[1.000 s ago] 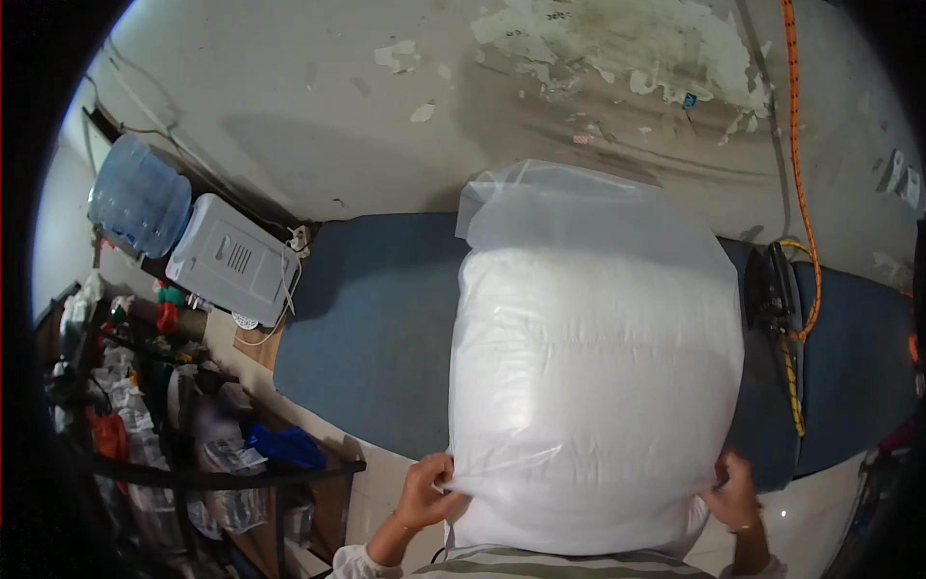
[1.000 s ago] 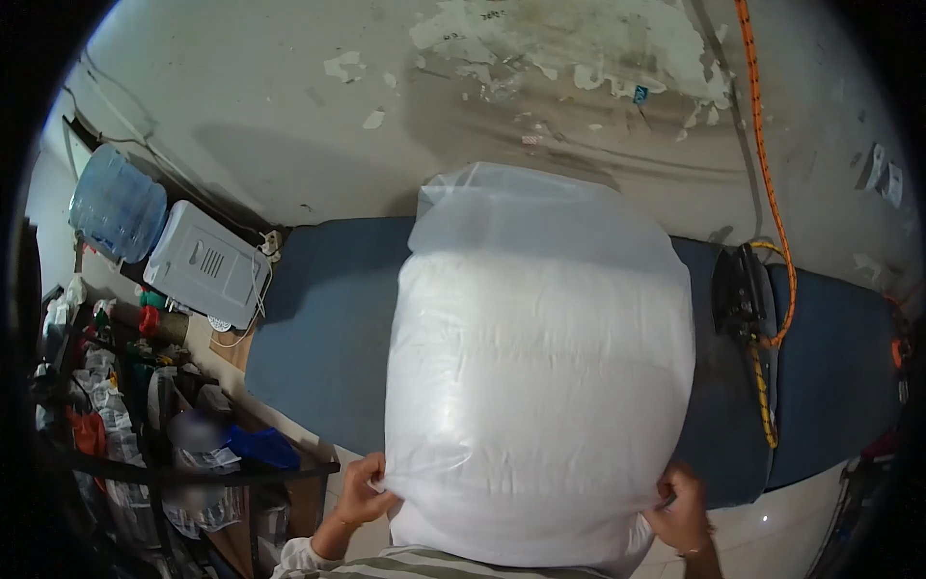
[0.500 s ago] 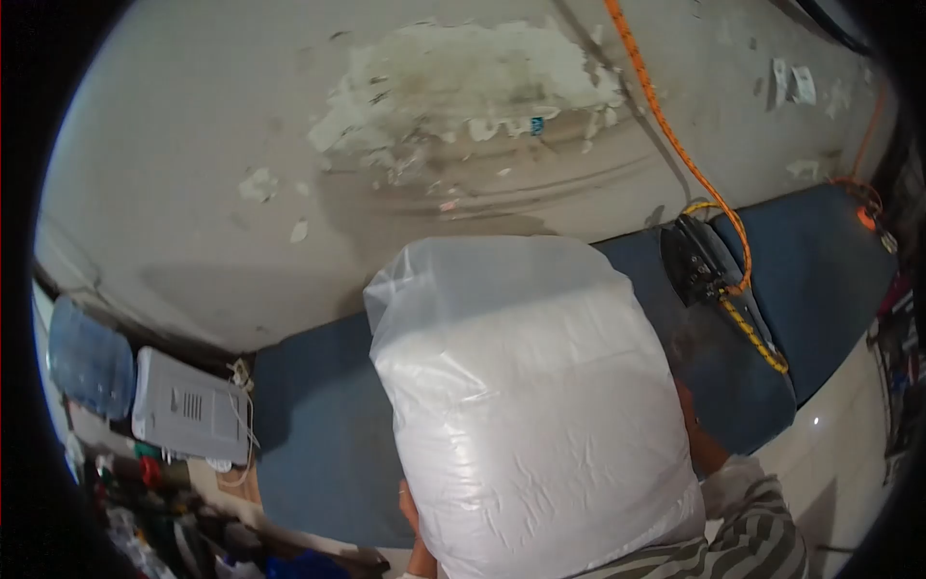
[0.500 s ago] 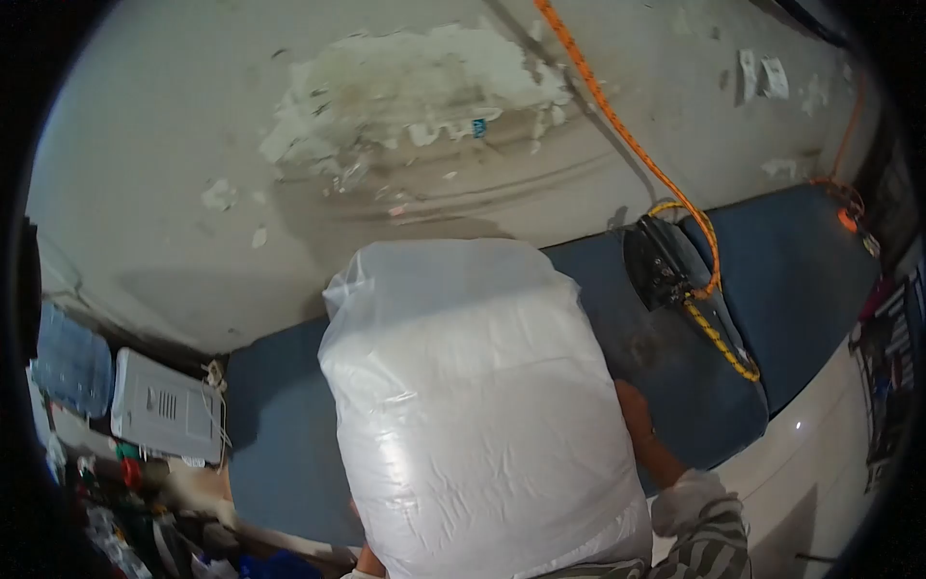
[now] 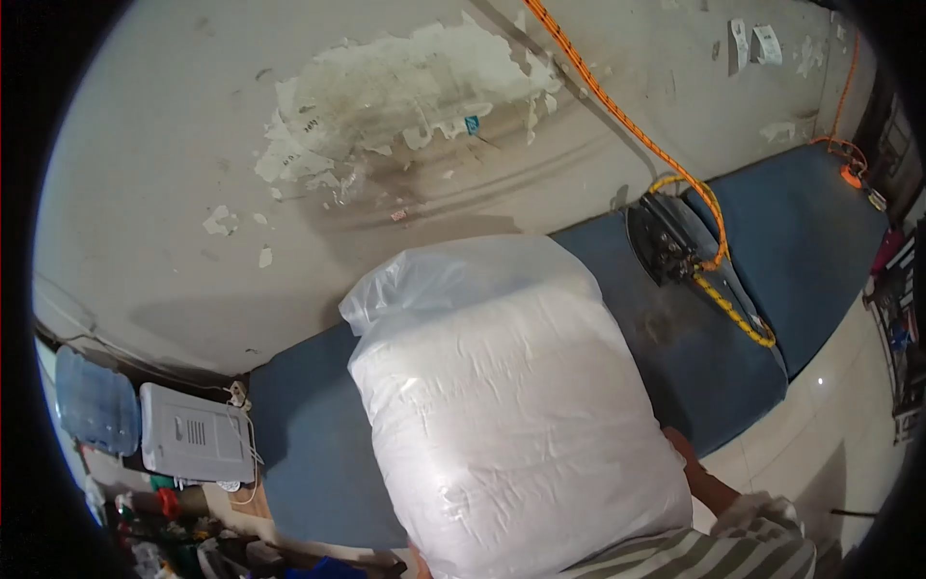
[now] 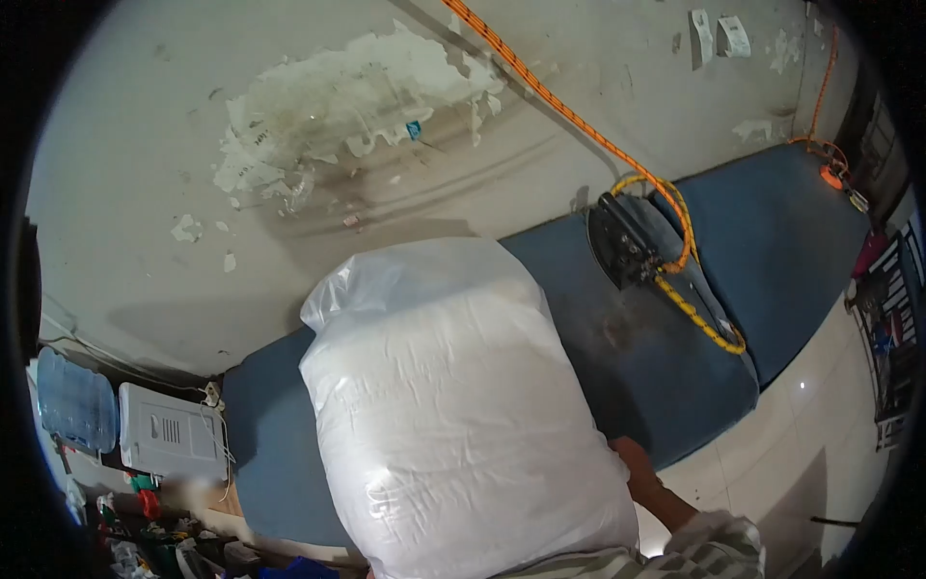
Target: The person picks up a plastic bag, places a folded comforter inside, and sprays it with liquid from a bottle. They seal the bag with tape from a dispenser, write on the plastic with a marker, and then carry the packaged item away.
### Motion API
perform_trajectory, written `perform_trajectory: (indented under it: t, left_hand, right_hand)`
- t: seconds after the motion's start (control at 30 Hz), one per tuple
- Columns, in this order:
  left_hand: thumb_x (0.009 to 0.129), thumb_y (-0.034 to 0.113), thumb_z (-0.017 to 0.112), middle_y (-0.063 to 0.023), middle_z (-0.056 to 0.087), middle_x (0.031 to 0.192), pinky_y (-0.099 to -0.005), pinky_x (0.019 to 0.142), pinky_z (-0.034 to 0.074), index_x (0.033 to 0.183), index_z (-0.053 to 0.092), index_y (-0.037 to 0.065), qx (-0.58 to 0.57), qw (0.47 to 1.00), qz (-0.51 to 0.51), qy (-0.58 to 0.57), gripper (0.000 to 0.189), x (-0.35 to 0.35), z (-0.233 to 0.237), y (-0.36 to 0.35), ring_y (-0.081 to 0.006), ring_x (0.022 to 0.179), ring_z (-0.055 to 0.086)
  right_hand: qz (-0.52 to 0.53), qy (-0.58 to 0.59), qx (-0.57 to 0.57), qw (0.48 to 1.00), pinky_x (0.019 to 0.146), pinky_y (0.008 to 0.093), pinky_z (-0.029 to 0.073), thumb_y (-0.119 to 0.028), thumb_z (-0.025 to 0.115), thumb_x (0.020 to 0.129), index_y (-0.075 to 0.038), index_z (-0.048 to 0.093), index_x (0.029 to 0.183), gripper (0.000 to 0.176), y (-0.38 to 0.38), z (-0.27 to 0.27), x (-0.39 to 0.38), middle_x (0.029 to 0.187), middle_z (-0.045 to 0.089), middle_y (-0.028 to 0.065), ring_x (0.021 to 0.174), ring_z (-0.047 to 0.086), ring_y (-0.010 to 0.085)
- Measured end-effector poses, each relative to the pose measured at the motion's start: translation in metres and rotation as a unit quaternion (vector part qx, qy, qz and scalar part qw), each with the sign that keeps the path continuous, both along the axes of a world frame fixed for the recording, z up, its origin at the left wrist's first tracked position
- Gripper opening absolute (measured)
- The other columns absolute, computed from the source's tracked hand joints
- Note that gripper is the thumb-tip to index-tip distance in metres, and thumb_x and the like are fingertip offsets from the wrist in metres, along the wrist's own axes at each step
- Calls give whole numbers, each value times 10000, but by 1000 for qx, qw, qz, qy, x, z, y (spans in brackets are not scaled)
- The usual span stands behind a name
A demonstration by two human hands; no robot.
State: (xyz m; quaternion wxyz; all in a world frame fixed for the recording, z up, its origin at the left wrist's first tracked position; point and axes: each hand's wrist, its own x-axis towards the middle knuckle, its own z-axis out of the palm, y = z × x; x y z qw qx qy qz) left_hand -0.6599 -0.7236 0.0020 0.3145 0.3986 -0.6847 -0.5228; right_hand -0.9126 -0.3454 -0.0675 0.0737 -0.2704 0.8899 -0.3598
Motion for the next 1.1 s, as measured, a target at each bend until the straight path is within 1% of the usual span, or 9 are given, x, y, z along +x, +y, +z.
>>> perform_trajectory:
  t: [0.17,0.27,0.37,0.53,0.6,0.7,0.87,0.97,1.1]
  left_hand:
    - [869,72,498,-57,477,743,-272,606,397,823,489,16,3,1000,-1,-6,73,14,5,12,-137,684,455]
    - [868,74,502,-54,475,745,-268,608,395,827,489,14,9,1000,-5,-8,74,20,7,23,-131,684,450]
    - [868,76,505,-50,473,748,-265,610,393,830,489,13,15,1000,-7,-9,75,36,7,39,-126,685,444]
    - [867,79,511,-45,469,752,-259,613,390,837,489,10,18,999,-33,12,79,74,16,77,-118,686,435]
    - [867,81,514,-43,468,753,-257,614,388,839,488,9,11,998,-55,23,80,87,25,85,-114,686,432]
    - [867,82,517,-40,465,756,-254,616,387,843,488,8,-11,996,-81,33,83,96,38,88,-109,687,426]
    - [890,101,458,7,329,653,-243,549,304,694,390,17,32,993,-104,36,223,100,62,98,-84,634,323]
    - [879,131,466,4,376,640,-239,549,302,687,414,6,57,987,-127,78,235,123,64,122,-84,625,344]
    - [853,128,477,-14,415,638,-253,562,333,705,445,-7,37,989,-101,99,203,145,39,143,-103,617,383]
  right_hand:
    - [35,-44,-171,984,670,321,473,84,541,656,-12,571,791,168,-26,146,-21,828,606,127,746,587,310]
    - [29,-104,-140,984,643,301,471,68,503,675,17,594,790,156,-22,124,-26,805,630,151,702,596,304]
    - [-9,-334,-89,938,663,303,468,44,474,699,46,622,868,225,2,72,-31,865,646,175,744,610,265]
    - [126,-367,60,920,782,316,457,39,427,752,33,638,972,305,54,22,7,920,657,179,859,592,199]
    - [104,-394,97,908,827,316,446,28,442,782,31,627,1014,297,40,74,12,985,652,177,914,586,212]
    - [22,-437,-200,877,858,327,434,1,476,825,47,586,1073,275,42,135,37,1041,631,159,966,574,234]
    - [36,-222,-106,969,886,291,422,-71,506,856,65,565,1066,257,50,130,68,988,617,103,991,560,174]
    - [76,-355,-20,932,891,277,418,-109,469,862,86,541,1131,339,74,154,64,1051,619,121,993,561,162]
    - [123,-364,-164,909,873,272,423,-40,416,816,87,562,1064,315,83,183,89,982,636,110,938,581,171]
